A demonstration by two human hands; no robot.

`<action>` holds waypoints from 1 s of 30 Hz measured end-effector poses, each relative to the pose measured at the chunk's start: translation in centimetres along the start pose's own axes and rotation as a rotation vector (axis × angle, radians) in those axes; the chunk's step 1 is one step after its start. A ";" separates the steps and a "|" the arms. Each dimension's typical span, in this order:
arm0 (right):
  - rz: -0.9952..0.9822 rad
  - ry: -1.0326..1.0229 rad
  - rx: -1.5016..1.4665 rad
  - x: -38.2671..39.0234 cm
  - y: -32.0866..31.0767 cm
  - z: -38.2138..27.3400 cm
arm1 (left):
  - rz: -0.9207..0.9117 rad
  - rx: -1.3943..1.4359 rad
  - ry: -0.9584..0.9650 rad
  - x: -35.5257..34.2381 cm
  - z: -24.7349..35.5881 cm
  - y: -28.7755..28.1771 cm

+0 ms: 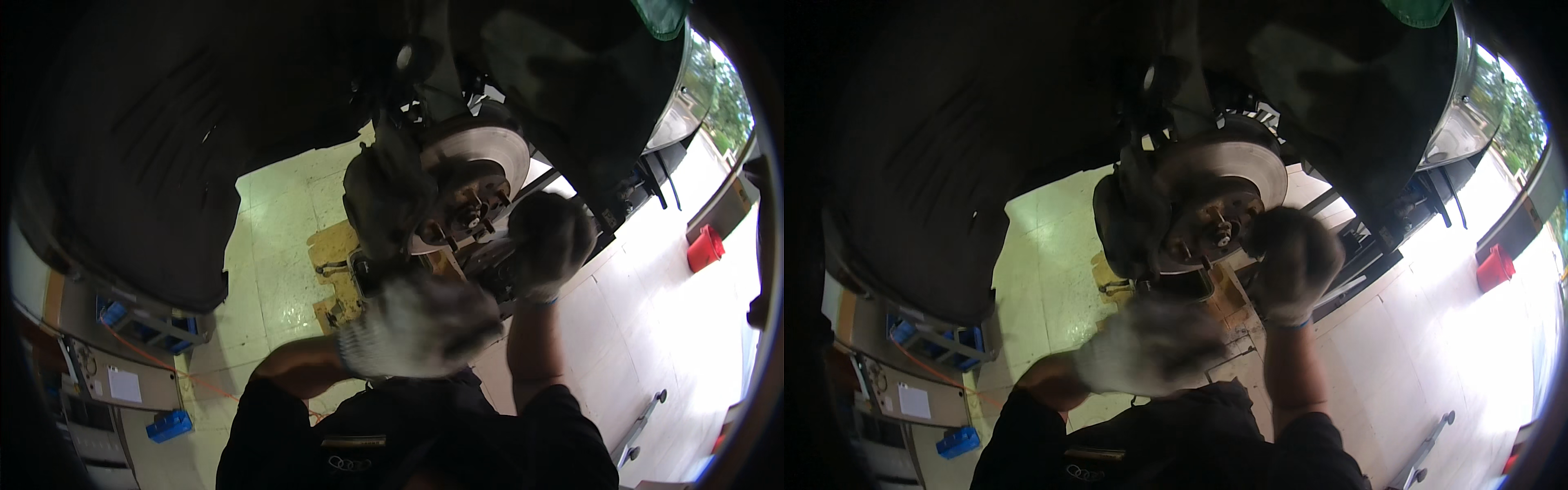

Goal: The person retrieves a roll of black tape from a cabinet, tears off a piece, and walks to a car on a lift. They apply the tape to the brake caliper area, then use a wrench to tighten bolts on the brake assembly. The person continues adjusting components around the brake disc and caliper.

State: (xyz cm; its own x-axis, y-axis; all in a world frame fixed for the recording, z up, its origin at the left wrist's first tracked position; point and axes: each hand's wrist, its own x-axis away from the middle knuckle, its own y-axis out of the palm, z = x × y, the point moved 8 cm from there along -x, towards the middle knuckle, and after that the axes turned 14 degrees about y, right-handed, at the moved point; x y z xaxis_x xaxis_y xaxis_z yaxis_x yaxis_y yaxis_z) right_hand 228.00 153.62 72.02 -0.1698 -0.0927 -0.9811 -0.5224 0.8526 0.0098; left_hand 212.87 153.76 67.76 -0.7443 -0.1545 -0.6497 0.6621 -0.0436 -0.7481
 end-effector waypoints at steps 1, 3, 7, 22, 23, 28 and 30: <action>-0.201 0.383 -0.468 -1.5 1.8 2.8 | 0.157 -0.183 0.037 -0.2 -1.6 -4.6; -0.313 0.628 -0.609 -4.3 4.4 5.0 | 0.175 -0.864 0.034 -2.0 -6.8 -10.7; -0.491 -0.101 -0.169 -11.0 10.7 1.7 | -0.105 -0.609 -0.579 -5.3 -24.3 -12.1; -1.410 -0.481 0.818 -10.1 32.0 0.9 | 0.277 -0.624 -0.213 -0.3 -32.0 -7.9; -1.383 -0.503 0.699 -10.3 32.5 0.9 | 0.242 -0.678 -0.169 -0.7 -31.2 -7.8; -1.302 -0.747 0.717 -10.0 32.6 1.8 | 0.413 0.040 -0.563 -0.1 -32.4 -8.1; -1.274 -0.856 0.778 -10.0 31.7 1.0 | 0.396 -0.055 -0.464 -0.7 -31.7 -8.3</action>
State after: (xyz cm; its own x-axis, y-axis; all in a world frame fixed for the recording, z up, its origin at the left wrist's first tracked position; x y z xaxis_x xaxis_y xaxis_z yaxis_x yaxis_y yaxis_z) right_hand 213.93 182.06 81.91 0.5928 -0.7971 -0.1144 0.5761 0.5191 -0.6314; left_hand 205.12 185.50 70.12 -0.3189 -0.5627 -0.7627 0.8659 0.1543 -0.4759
